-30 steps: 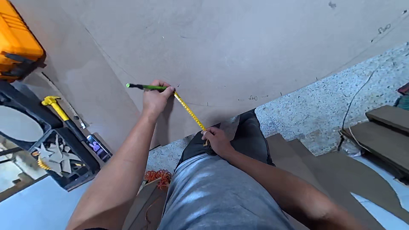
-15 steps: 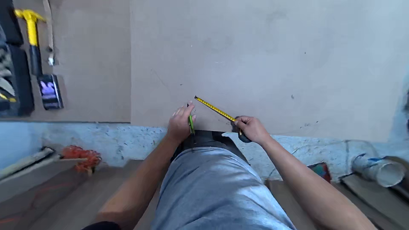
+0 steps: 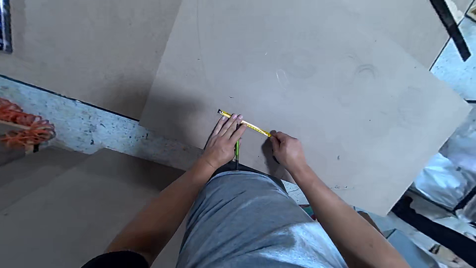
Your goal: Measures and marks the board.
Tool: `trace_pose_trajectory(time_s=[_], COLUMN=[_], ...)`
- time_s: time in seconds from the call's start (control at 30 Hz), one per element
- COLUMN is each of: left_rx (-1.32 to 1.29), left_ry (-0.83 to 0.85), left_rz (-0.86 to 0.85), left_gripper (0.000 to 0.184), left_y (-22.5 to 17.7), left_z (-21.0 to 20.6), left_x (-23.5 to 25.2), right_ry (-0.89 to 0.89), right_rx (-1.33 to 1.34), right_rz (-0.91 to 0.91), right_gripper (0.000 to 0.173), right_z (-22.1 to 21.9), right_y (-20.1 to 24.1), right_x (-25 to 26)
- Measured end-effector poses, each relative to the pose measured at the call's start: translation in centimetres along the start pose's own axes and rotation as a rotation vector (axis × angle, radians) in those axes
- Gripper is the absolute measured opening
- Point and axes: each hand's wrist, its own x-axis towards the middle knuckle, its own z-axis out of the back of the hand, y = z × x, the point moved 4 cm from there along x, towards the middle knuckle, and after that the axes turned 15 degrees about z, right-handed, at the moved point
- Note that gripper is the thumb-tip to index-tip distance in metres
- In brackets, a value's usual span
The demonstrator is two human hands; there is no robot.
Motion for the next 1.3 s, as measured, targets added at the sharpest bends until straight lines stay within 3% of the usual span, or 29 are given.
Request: trace_pose_trajectory(time_s=[0.57, 1.3], left_rx=[-0.071, 0.068], left_ry=[-0.056, -0.149], left_rz=[-0.071, -0.079], left_gripper=[0.040, 0.040], left_y=[0.2, -0.3], left_z=[-0.3, -1.0], left_x=[0.3, 0.2], right_ry=[0.042, 0.063], right_rx=[-0.116, -0.093], right_rz=[0.046, 0.128], right_gripper=[0.023, 0.025], right_z=[0.8, 1.1], right_y=[0.9, 0.3], right_x=[1.0, 1.5])
